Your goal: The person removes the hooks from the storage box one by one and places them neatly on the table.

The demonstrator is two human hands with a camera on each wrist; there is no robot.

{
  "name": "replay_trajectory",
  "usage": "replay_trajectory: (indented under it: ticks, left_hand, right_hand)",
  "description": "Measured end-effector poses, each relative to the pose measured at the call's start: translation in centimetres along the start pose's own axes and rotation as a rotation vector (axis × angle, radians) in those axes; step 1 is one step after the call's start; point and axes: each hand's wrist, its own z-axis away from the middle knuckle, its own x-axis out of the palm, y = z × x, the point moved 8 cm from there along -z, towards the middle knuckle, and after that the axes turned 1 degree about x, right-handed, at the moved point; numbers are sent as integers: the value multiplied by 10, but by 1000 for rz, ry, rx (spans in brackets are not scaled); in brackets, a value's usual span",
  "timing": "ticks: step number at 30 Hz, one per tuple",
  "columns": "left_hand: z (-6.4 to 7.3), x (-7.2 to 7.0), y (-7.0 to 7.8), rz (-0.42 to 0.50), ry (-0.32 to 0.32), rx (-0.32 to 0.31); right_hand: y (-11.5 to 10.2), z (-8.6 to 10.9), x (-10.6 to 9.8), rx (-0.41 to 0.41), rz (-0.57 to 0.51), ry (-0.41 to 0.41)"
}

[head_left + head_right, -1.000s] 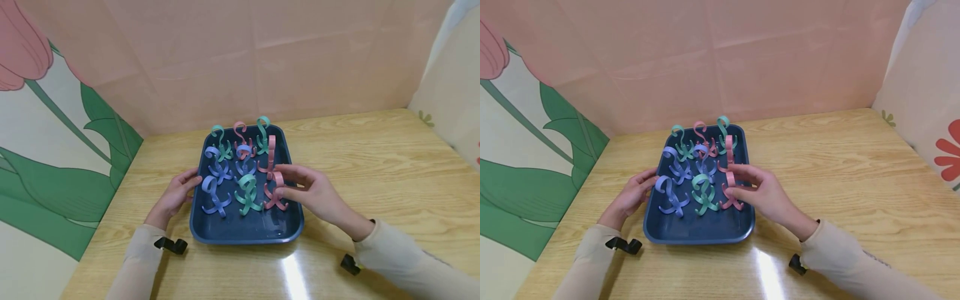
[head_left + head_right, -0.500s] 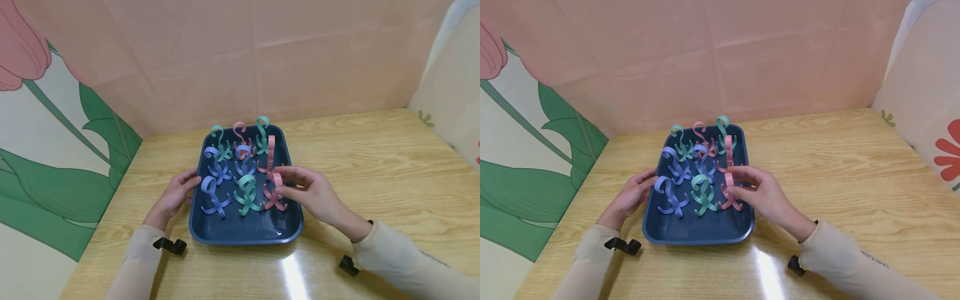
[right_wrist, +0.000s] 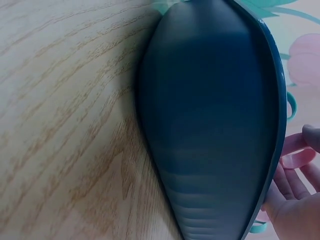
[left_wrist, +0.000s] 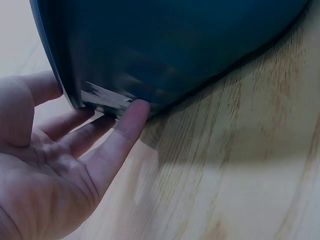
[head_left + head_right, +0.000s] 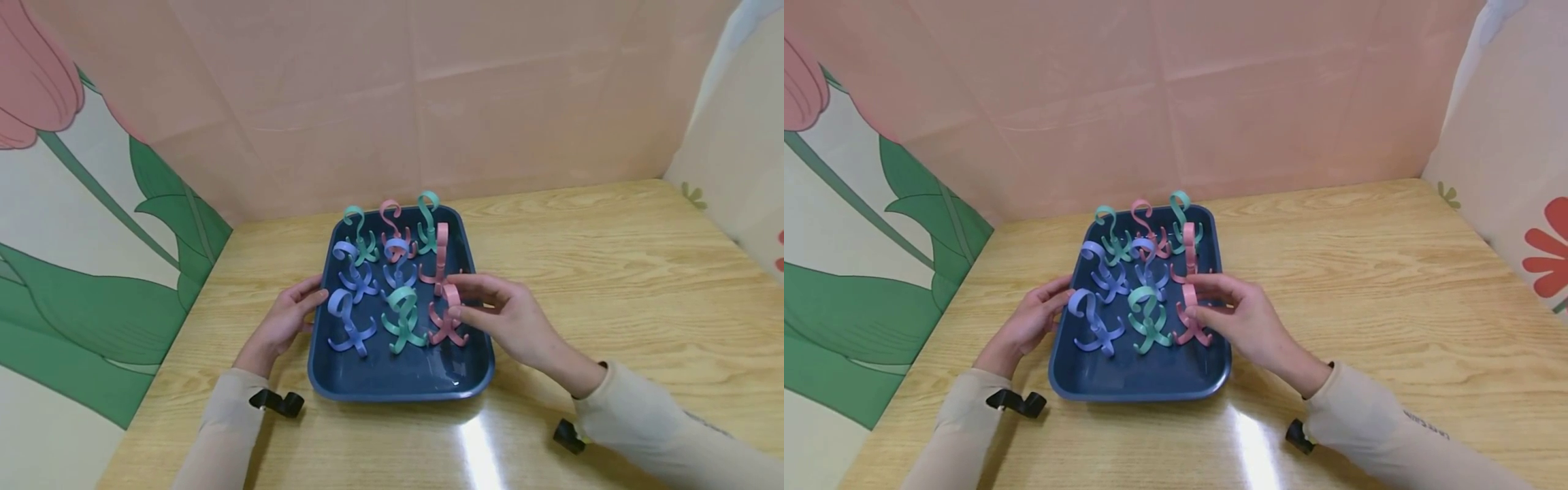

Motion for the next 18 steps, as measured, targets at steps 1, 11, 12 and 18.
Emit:
replay_trajectory:
  ticks: [1, 11, 12, 18]
  left_hand:
    - [0, 0, 0, 0, -3, -2]
    - [6, 4, 8, 6, -36, -32]
    - [8, 5, 11, 3, -37, -33]
    - [16, 10, 20, -11, -42, -30]
  right_hand:
    - [-1, 0, 0, -2, 1, -1]
    - [-8, 1, -1, 0, -23, -4]
    - [-9, 1, -1, -3, -22, -3]
    - [-16, 2, -3, -29, -27, 3]
